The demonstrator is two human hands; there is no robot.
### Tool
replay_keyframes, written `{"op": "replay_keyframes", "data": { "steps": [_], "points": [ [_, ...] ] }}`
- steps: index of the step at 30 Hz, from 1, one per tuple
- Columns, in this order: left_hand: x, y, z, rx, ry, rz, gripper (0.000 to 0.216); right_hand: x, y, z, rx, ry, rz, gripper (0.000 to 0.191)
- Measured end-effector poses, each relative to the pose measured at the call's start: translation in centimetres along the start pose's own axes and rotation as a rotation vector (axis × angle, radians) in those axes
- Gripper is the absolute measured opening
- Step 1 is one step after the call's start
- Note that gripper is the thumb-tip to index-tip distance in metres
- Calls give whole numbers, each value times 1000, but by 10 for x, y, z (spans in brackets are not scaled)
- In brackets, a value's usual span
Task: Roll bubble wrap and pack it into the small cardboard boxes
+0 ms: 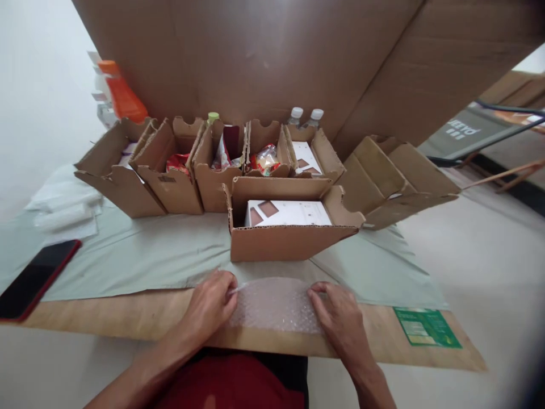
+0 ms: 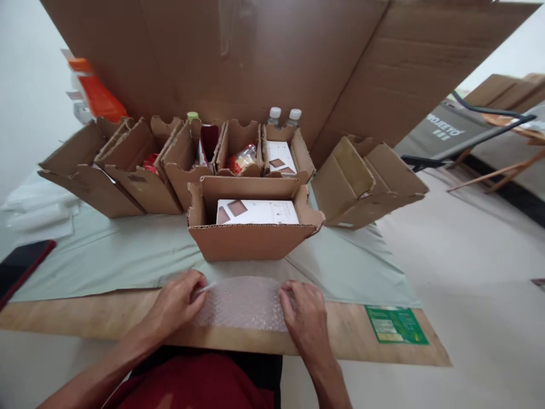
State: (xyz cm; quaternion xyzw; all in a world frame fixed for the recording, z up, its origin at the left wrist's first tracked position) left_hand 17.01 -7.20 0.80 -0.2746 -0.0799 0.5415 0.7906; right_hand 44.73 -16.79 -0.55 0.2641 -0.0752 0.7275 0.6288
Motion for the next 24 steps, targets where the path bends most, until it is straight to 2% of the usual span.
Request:
{"op": "replay_keyframes", "data": {
  "steps": [2,4,6,8,10,13,15,17,19,20,24],
  "points": [
    [-15,1,-3,-204,66,60,38,13,1,8,3,19,30,24],
    [-29,0,-10,-511,162,156,64,26,2,15,-19,12,37,22],
    [-40,-2,-20,-792,278,262,79,31,7,23,-33,-25,44,24],
    [-48,-4,-27,-972,378,361,81,23,22,34,12,-30,100,36],
    [-52,-6,-31,-1048,433,433,71,2,47,44,107,30,185,46],
    [-56,-9,-33,-1066,491,471,53,-37,93,43,220,176,227,67],
    [-57,-12,-33,-1058,544,453,51,-53,117,30,240,187,163,76],
    [-57,-15,-33,-1031,588,405,51,-58,130,12,253,80,68,61],
    [-53,-15,-29,-950,592,307,51,-56,132,-4,295,-51,-3,37],
    [-51,-15,-26,-873,577,240,51,-54,131,-10,326,-97,-21,31],
    [-43,-13,-13,-475,427,-46,45,-48,119,-13,474,-104,-18,27]
  ]
}}
Point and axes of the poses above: each hand's wrist, its own x-axis towards the middle knuckle, its own z-axis out of the back of the hand, y = z × x, the point moved 2 cm from there along x, towards the middle knuckle, and after that the axes turned 11 degrees about z, right-handed, at the moved point
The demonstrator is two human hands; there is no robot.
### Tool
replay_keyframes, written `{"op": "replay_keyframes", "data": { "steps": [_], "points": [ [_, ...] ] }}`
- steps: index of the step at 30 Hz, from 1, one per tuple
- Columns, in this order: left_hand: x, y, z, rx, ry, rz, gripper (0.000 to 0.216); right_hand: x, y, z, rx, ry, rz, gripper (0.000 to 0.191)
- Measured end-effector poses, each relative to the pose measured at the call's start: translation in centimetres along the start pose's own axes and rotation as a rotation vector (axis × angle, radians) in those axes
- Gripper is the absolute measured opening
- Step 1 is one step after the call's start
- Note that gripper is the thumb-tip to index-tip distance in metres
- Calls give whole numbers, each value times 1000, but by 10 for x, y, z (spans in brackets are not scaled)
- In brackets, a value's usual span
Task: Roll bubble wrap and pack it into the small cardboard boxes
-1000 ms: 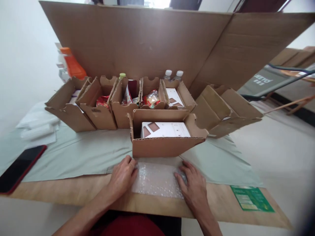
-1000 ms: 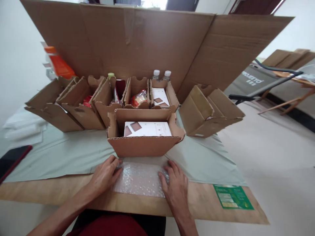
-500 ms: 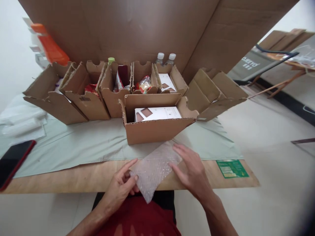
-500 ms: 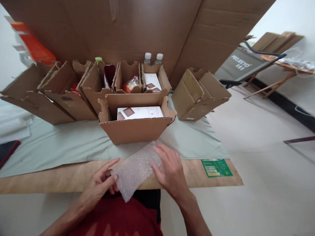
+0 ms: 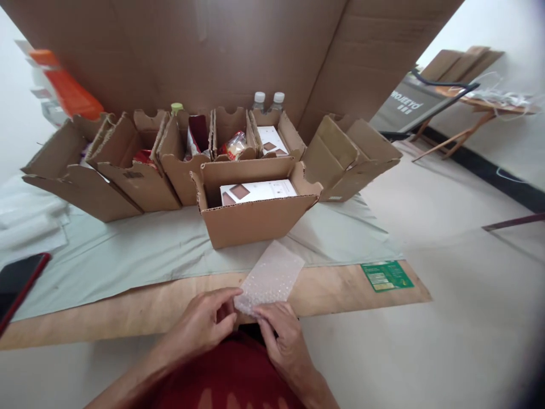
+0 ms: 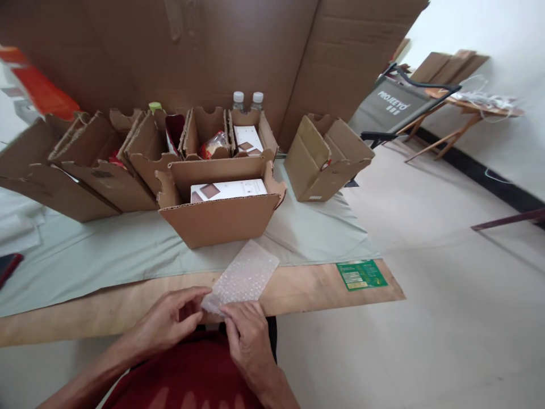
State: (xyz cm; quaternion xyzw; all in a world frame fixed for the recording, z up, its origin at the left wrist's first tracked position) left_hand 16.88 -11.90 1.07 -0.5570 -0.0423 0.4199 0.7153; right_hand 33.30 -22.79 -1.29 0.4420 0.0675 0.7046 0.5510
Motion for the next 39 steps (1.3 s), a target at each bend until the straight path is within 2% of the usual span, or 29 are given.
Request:
{"op": "replay_keyframes", "data": {
  "steps": [3,6,10,14,19,24,27,29,31,33,36,38,39],
  "points": [
    [-2,-1,-1,124,-13,-148,29,2,-1,12,119,108,4,24],
    [-6,3,-8,91,-5,-193,21,5,-3,24,203,213,-51,19],
    [-10,8,-12,-37,33,-97,15,4,-15,32,185,155,-225,15],
    [-9,7,-14,-95,38,58,24,-5,-28,33,47,84,-311,20],
    [0,1,-21,-53,-59,96,22,-8,-28,31,-47,85,-230,17],
    [13,-7,-30,359,-141,45,15,-7,-21,31,-178,33,-114,20],
    [21,-11,-33,463,-163,54,14,-12,-9,41,-328,-21,-36,25],
    [24,-11,-35,481,-169,63,10,-15,-2,47,-372,28,25,26],
    [24,-9,-37,496,-174,60,10,-17,3,50,-375,133,82,24],
    [20,-7,-37,484,-227,-25,16,-17,2,50,-360,199,99,20],
    [8,-8,-34,426,-338,-320,26,-13,-5,48,-280,179,79,23],
    [2,-10,-34,410,-325,-486,30,-10,-10,46,-213,141,66,25],
    [1,-10,-34,410,-301,-523,29,-9,-13,46,-186,123,53,25]
  ]
}}
Point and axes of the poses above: each hand's wrist, its own x-axis towards the middle knuckle, its own z-axis out of the back of the hand, y = z × x, the point moved 2 cm from there along x, towards the middle knuckle, and after that the axes turned 11 degrees about z, right-handed, at the moved point
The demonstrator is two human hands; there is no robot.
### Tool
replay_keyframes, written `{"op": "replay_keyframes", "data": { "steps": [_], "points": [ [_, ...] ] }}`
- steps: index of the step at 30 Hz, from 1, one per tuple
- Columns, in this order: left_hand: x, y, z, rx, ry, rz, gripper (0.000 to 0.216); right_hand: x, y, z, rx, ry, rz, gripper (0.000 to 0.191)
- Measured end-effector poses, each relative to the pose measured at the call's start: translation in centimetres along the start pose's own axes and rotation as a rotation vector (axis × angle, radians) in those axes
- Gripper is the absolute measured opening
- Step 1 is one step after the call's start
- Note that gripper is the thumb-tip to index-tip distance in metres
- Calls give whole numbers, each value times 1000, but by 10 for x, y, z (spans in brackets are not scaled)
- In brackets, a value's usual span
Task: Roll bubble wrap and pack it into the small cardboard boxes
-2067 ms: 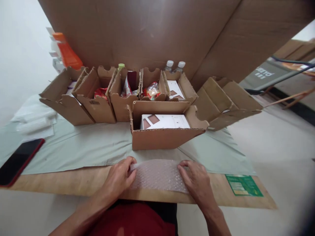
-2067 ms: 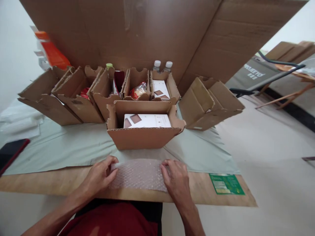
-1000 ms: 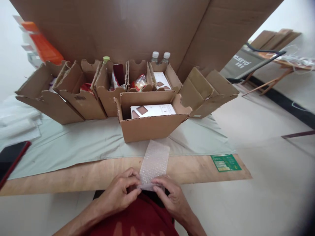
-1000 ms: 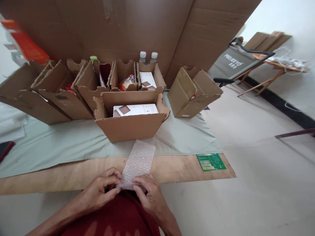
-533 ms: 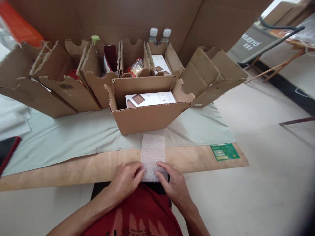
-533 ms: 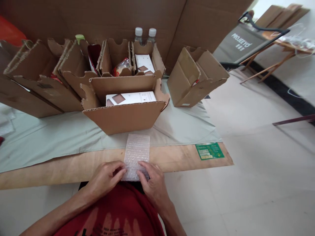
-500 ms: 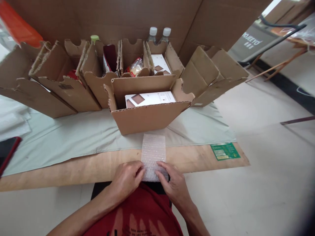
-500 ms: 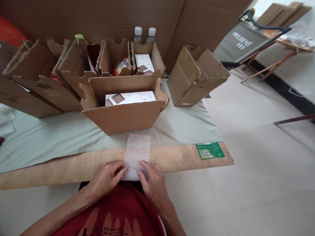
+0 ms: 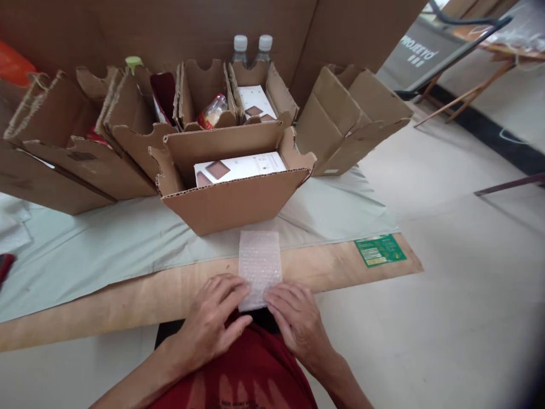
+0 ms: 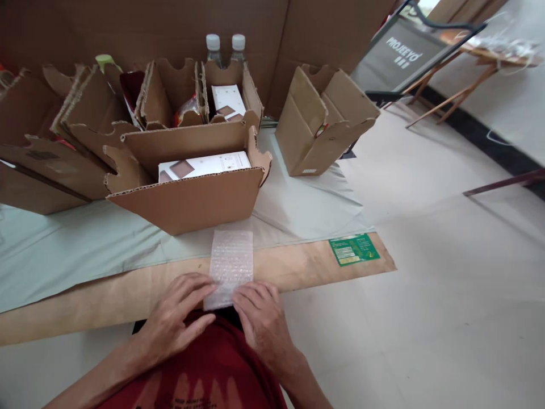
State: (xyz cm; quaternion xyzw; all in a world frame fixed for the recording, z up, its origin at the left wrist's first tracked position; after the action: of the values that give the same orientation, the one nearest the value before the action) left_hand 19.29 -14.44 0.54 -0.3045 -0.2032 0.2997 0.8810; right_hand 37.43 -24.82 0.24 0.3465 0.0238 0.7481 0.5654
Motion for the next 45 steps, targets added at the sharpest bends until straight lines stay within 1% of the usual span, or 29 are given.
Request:
{"op": "replay_keyframes", "data": {
  "steps": [2,4,6,8,11,13,15,17,19,21,23,24,27,29,31,33,35,36,38,40,43,44,45],
  "points": [
    [2,2,-3,-17,24,6,26,3,-5,-2,40,-21,-39,23],
    [9,7,-8,-22,19,81,26,6,-11,-3,39,-43,-93,21],
    [16,11,-14,3,14,148,25,5,-15,-3,-13,-82,-126,20],
    [21,14,-18,46,17,178,23,2,-16,-2,-83,-100,-113,21],
    [25,14,-18,55,7,200,23,-6,-14,-1,-148,-17,-43,21],
    [23,11,-14,20,-26,169,23,-9,-13,-1,-162,15,-21,23],
    [19,8,-10,8,-37,92,25,-8,-14,-1,-125,-4,-21,24],
    [16,6,-7,24,-12,22,22,-4,-16,-2,-53,-32,-25,23],
    [15,6,-7,31,13,11,20,-1,-18,-2,-18,-56,-37,21],
    [20,9,-10,33,9,35,22,1,-19,-1,-57,-88,-56,21],
    [28,12,-15,44,-22,70,23,0,-19,-1,-130,-106,-58,24],
    [34,15,-17,44,-48,92,23,0,-19,-2,-165,-94,-51,25],
    [45,20,-20,32,-134,164,21,4,-25,-8,-238,-1,-30,28],
    [44,21,-16,-4,-193,213,22,11,-31,-12,-244,27,-31,27],
    [35,20,-9,-140,-217,331,23,20,-37,-13,-202,1,-46,24],
    [21,19,-4,-412,-198,537,27,27,-37,-12,-126,-45,-80,21],
    [9,14,-4,-739,-115,721,38,31,-30,-11,-37,-85,-120,21],
    [5,10,-6,-896,-55,769,45,31,-24,-11,12,-95,-141,21],
    [5,2,-12,-1165,54,778,52,31,-10,-14,109,-95,-174,21],
    [8,-4,-17,-1350,108,754,50,30,0,-16,137,-107,-194,20],
    [12,-5,-19,-1483,111,781,49,27,3,-12,53,-209,-248,15],
    [12,-4,-19,-1495,119,803,48,27,1,-9,65,-241,-290,17],
    [11,-3,-18,-1497,129,825,48,26,-3,-6,132,-253,-343,22]
  ]
}}
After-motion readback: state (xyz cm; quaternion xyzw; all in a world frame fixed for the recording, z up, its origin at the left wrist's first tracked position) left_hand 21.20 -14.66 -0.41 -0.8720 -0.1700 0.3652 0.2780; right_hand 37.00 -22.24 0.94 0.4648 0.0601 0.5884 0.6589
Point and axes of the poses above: each hand's wrist, its own x-axis towards the middle knuckle, its own z-axis out of the back of the hand, y = z × x, the point moved 2 cm from there along x, towards the middle knuckle, and after that the axes turned 11 degrees about z, right-handed, at the moved point
